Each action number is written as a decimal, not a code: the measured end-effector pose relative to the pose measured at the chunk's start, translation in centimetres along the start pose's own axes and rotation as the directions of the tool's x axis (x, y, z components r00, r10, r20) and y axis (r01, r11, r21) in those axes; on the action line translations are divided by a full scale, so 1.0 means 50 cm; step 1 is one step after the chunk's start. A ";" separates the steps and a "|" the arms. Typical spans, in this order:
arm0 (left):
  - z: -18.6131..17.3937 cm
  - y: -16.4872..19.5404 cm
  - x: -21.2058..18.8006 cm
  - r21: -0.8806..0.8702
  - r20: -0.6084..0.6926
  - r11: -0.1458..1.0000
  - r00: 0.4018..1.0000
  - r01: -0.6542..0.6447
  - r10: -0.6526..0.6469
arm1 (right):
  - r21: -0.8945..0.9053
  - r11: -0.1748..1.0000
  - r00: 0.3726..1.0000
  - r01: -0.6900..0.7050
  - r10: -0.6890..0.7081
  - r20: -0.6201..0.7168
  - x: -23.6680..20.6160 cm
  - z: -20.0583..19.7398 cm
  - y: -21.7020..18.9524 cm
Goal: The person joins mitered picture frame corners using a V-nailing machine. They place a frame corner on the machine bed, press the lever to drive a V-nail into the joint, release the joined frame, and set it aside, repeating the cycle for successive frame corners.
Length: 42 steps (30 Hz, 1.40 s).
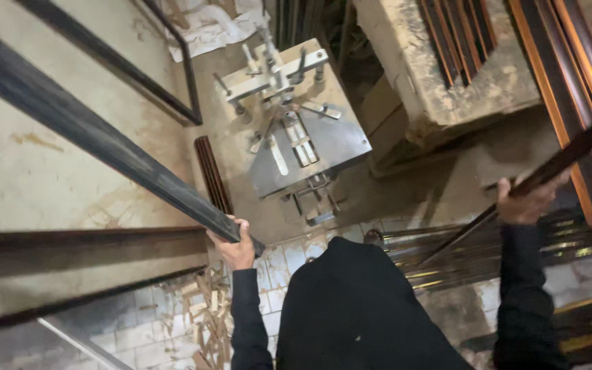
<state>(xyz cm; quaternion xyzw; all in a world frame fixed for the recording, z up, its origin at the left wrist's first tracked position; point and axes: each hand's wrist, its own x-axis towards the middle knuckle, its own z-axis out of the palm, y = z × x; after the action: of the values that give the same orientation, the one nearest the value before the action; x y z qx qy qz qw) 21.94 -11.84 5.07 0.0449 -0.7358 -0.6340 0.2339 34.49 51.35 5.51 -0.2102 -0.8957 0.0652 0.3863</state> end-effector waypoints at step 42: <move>-0.279 -0.101 -0.008 0.944 0.229 0.285 0.953 -0.167 -0.199 | 0.350 0.849 0.441 0.396 -0.510 0.738 0.035 0.279 -0.272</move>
<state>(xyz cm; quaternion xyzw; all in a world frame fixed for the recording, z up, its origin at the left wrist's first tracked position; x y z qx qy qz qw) 26.72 -25.38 1.33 0.0856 -0.9933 -0.0681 0.0383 18.94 40.44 0.80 0.1157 -0.9866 0.1034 -0.0507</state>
